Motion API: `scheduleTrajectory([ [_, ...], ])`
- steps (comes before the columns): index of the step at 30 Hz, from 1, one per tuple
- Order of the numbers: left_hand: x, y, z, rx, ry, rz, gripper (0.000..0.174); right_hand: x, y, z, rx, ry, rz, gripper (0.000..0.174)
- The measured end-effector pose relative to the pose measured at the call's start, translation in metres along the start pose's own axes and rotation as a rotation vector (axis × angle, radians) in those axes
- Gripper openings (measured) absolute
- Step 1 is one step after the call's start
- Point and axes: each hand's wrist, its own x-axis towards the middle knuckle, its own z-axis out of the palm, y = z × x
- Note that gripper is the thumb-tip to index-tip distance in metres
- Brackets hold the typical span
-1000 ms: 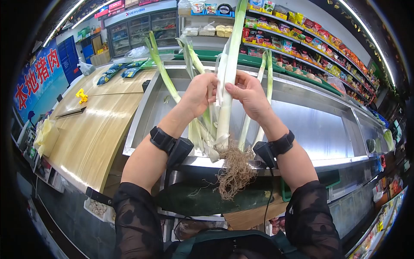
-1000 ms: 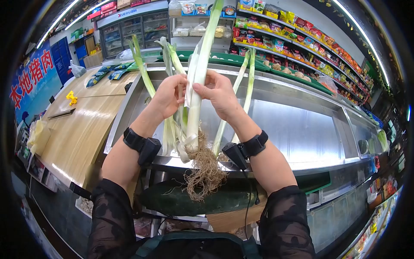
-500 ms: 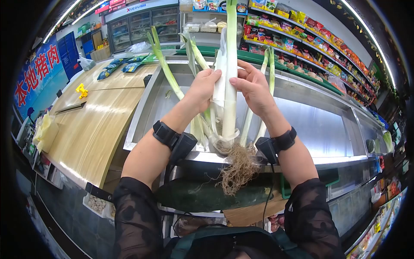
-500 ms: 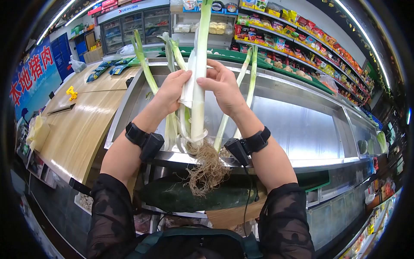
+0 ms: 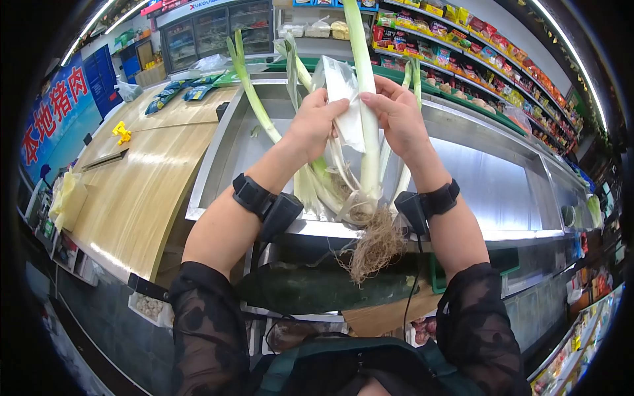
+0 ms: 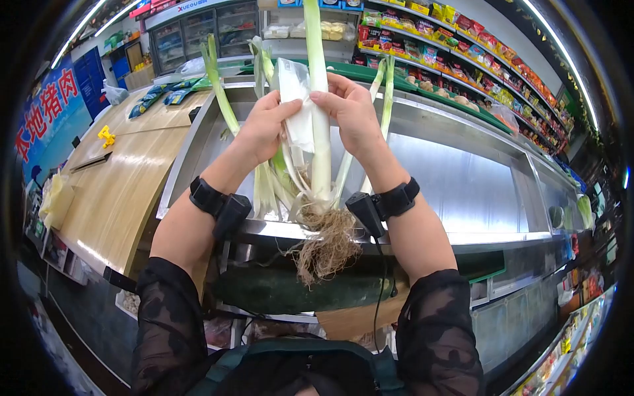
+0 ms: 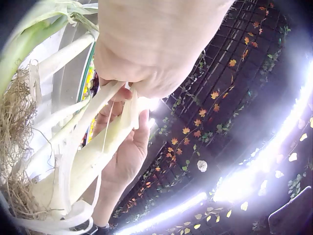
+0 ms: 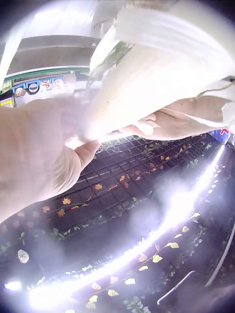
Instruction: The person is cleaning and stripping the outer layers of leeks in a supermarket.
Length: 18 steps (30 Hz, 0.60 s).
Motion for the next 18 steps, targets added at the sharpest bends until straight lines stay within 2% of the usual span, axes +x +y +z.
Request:
scheduleTrajectory([
  [4, -0.006, 0.006, 0.003, -0.023, 0.063, -0.023, 0.019, 0.006, 0.006, -0.004, 0.006, 0.051, -0.014, 0.035],
  [6, -0.01, 0.013, 0.007, -0.024, 0.096, -0.031, 0.018, 0.007, 0.008, -0.006, 0.055, 0.101, -0.087, 0.035],
  [8, -0.013, 0.022, 0.014, -0.252, 0.016, 0.033, 0.02, 0.009, 0.008, -0.008, 0.081, 0.113, -0.1, 0.034],
  [9, -0.016, 0.025, 0.021, -0.292, 0.095, 0.0, 0.022, 0.009, 0.005, -0.007, 0.131, 0.137, -0.124, 0.032],
  [10, -0.015, 0.023, 0.02, -0.29, 0.089, -0.005, 0.022, 0.008, 0.003, -0.006, 0.182, 0.162, -0.148, 0.031],
  [13, -0.014, 0.019, 0.014, -0.469, -0.221, -0.198, 0.021, 0.008, -0.002, -0.008, 0.219, 0.212, -0.177, 0.028],
  [14, -0.015, 0.018, 0.014, -0.466, -0.225, -0.207, 0.021, 0.007, -0.004, -0.01, 0.214, 0.227, -0.194, 0.027],
  [16, -0.026, 0.026, 0.022, 0.175, -0.287, -0.238, 0.025, 0.008, -0.007, -0.012, 0.218, 0.278, -0.22, 0.024],
  [18, -0.03, 0.026, 0.026, 0.247, -0.316, -0.295, 0.029, 0.012, -0.009, -0.024, 0.179, 0.251, -0.204, 0.02],
])
